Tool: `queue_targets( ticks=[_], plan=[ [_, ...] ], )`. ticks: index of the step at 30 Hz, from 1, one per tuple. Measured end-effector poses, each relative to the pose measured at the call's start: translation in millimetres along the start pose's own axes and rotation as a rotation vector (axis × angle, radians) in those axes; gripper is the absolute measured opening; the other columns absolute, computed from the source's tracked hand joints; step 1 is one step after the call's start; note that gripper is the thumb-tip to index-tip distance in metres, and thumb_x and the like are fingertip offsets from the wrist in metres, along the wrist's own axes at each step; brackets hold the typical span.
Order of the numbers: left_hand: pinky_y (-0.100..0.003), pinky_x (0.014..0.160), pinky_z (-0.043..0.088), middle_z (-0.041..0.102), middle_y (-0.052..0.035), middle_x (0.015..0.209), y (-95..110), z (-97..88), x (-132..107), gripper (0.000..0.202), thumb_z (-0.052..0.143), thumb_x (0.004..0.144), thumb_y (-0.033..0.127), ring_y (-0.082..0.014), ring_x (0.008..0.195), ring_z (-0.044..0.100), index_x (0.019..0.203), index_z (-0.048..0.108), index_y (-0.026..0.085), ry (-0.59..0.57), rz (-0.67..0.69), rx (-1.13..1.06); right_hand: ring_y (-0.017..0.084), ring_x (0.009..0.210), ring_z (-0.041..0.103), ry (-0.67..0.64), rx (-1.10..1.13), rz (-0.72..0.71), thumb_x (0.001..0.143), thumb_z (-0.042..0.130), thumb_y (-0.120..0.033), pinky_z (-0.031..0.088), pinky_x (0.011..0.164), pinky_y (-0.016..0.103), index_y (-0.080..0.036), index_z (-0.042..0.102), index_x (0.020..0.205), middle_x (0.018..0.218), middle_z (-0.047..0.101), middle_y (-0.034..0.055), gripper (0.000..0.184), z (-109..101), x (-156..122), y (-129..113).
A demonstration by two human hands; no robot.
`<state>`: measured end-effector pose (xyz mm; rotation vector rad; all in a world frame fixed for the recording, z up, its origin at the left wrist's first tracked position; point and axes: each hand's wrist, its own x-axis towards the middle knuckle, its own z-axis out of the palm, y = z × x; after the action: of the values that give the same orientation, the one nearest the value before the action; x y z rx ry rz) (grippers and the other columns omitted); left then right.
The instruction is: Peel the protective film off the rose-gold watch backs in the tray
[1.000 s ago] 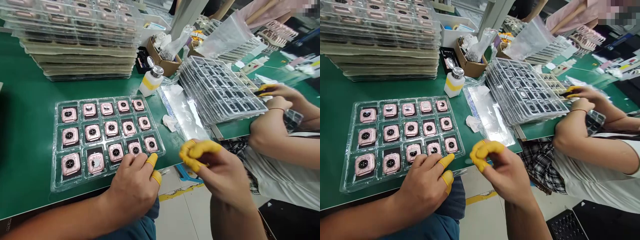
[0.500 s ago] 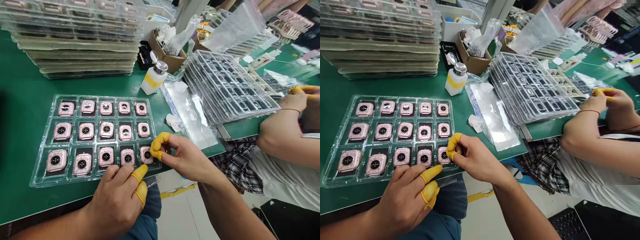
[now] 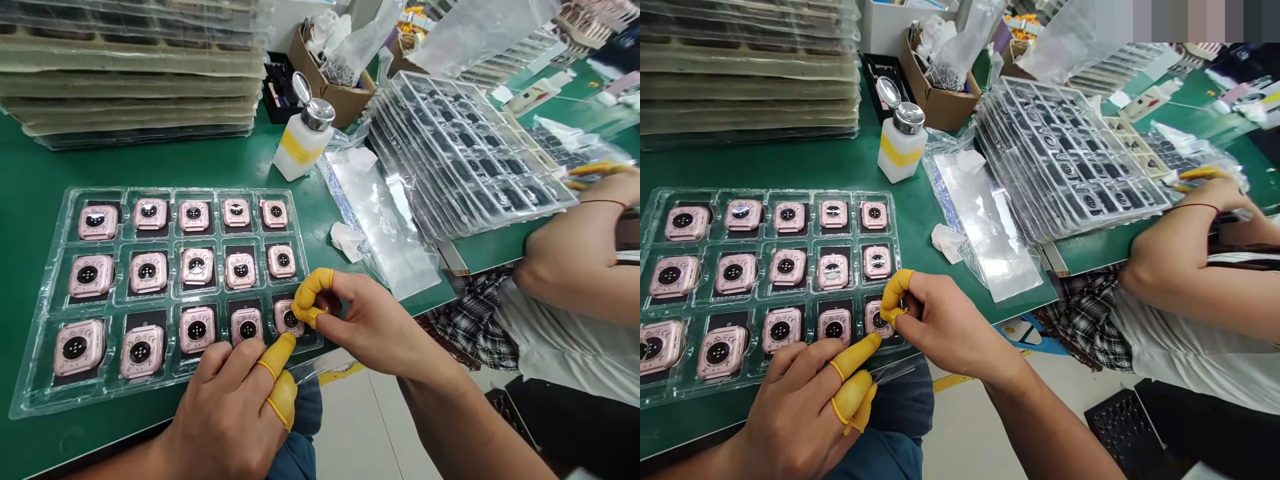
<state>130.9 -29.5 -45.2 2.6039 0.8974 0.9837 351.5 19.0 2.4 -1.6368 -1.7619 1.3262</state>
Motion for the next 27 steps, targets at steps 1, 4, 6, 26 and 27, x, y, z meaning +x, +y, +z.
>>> queue_targets(
  ticks=[1, 4, 6, 26, 27],
  plan=[
    [-0.042, 0.081, 0.038, 0.081, -0.0092, 0.106, 0, 0.0, 0, 0.024, 0.055, 0.101, 0.018, -0.0282, 0.104, 0.059, 0.084, 0.072, 0.016, -0.002, -0.003, -0.003, 0.012, 0.064, 0.046, -0.001, -0.003, -0.003, 0.079, 0.055, -0.007, 0.039, 0.057, 0.027, -0.023, 0.064, 0.082, 0.073, 0.057, -0.0047, 0.018, 0, 0, 0],
    [-0.042, 0.082, 0.039, 0.081, -0.0087, 0.106, -1, 0.1, 1, 0.021, 0.057, 0.1, 0.018, -0.0281, 0.106, 0.06, 0.085, 0.072, 0.016, -0.002, -0.006, -0.014, 0.011, 0.063, 0.046, -0.002, -0.013, -0.009, 0.078, 0.054, -0.006, 0.039, 0.056, 0.027, -0.022, 0.064, 0.08, 0.073, 0.059, -0.0048, 0.019, 0, 1, -1],
    [-0.042, 0.081, 0.039, 0.082, -0.008, 0.105, -1, 0.8, 2, 0.018, 0.06, 0.098, 0.018, -0.0275, 0.105, 0.06, 0.085, 0.073, 0.016, 0.003, -0.01, -0.014, 0.011, 0.062, 0.047, 0.004, -0.022, -0.014, 0.076, 0.053, -0.004, 0.039, 0.055, 0.026, -0.022, 0.064, 0.08, 0.073, 0.06, -0.0051, 0.021, 0, 1, -1],
    [-0.042, 0.078, 0.037, 0.08, -0.0029, 0.087, 5, 1.9, 14, 0.025, 0.056, 0.097, 0.016, -0.0259, 0.097, 0.06, 0.078, 0.071, 0.019, 0.004, -0.063, 0.036, 0.009, 0.064, 0.053, 0.057, -0.188, -0.072, 0.078, 0.056, -0.003, 0.039, 0.052, 0.022, -0.019, 0.066, 0.08, 0.081, 0.069, -0.003, 0.019, 4, 0, -7],
    [-0.042, 0.078, 0.037, 0.079, -0.003, 0.086, 5, 1.9, 15, 0.024, 0.056, 0.097, 0.016, -0.0262, 0.097, 0.06, 0.078, 0.071, 0.019, -0.004, -0.064, 0.044, 0.009, 0.066, 0.054, 0.062, -0.192, -0.079, 0.078, 0.056, -0.002, 0.039, 0.053, 0.022, -0.02, 0.066, 0.08, 0.081, 0.069, -0.003, 0.02, 4, 0, -7]
  ],
)
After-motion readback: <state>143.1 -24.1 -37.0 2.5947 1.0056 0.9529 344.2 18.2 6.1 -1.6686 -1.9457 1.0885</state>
